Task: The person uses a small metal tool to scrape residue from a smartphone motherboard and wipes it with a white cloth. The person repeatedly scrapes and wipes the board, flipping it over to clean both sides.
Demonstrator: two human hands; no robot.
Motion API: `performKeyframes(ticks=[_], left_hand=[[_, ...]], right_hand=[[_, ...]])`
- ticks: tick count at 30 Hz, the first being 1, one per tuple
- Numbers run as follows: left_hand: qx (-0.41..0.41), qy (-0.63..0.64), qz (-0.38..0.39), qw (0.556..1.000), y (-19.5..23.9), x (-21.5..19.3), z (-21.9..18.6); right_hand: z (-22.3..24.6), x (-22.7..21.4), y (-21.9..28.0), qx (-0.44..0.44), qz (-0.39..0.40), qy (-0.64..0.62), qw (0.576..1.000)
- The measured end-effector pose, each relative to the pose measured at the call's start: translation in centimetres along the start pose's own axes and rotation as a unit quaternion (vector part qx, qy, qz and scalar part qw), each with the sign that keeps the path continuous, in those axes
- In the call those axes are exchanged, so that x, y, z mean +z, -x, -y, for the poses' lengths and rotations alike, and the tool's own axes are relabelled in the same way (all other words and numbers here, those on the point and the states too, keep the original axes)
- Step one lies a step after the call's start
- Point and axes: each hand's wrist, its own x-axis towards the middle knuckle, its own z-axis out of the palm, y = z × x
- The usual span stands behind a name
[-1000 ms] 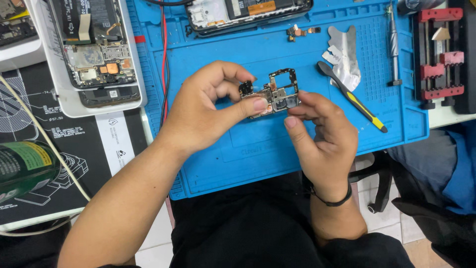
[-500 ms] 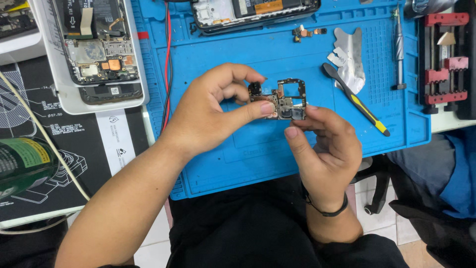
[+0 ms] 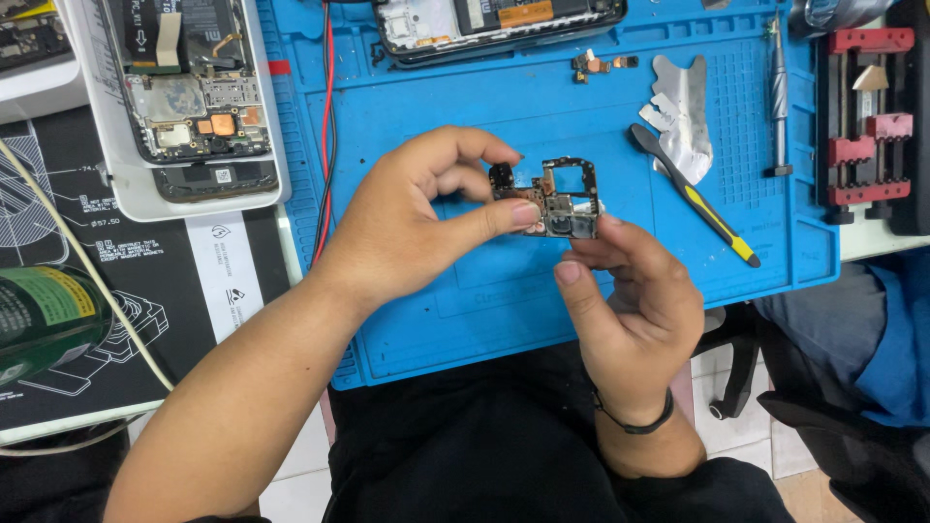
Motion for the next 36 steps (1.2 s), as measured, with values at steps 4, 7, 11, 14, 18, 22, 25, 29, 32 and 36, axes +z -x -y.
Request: performKeyframes(ticks=[4, 7, 11, 14, 18, 22, 25, 29, 32, 36], left_hand=[[-0.01, -0.019, 0.0, 1.0, -0.04, 0.01, -0.18], [-0.007, -0.024, -0.003, 1.0, -0.03, 0.02, -0.18], [-0.02, -0.021, -0.008, 1.0, -0.02, 0.09, -0.18], [-0.013, -0.032, -0.012, 0.999, 0.03, 0.1, -0.24], [-0.02, -0.028, -0.012, 0.999, 0.03, 0.15, -0.29], [-0.011, 0.002, -0.01, 1.0, 0.03, 0.2, -0.43], [-0.017, -0.031, -0.019, 0.999, 0.05, 0.13, -0.5], [-0.016, -0.054, -0.028, 0.998, 0.09, 0.1, -0.42], [-0.013, -0.05, -0.031, 0.998, 0.09, 0.13, -0.3], [0.0, -0.061, -0.03, 0.998, 0.06, 0.14, -0.24]], right_hand=[[0.07, 0.11, 0.01, 0.022, -0.005, -0.008, 1.0], [0.16, 0.22, 0.06, 0.047, -0.003, -0.037, 0.998], [0.26, 0.27, 0.02, 0.062, -0.011, -0.04, 0.997], [0.11, 0.39, -0.1, 0.069, -0.023, -0.038, 0.997], [-0.35, 0.5, -0.28, 0.07, -0.031, -0.054, 0.996], [-0.64, 0.68, -0.39, 0.075, -0.033, -0.06, 0.995], [-0.65, 0.77, -0.46, 0.082, -0.031, -0.058, 0.994], [-0.53, 0.62, -0.58, 0.095, -0.025, -0.049, 0.994], [-0.32, 0.64, -0.62, 0.113, -0.025, -0.052, 0.992], [0.09, 0.57, -0.67, 0.141, -0.02, -0.075, 0.987]])
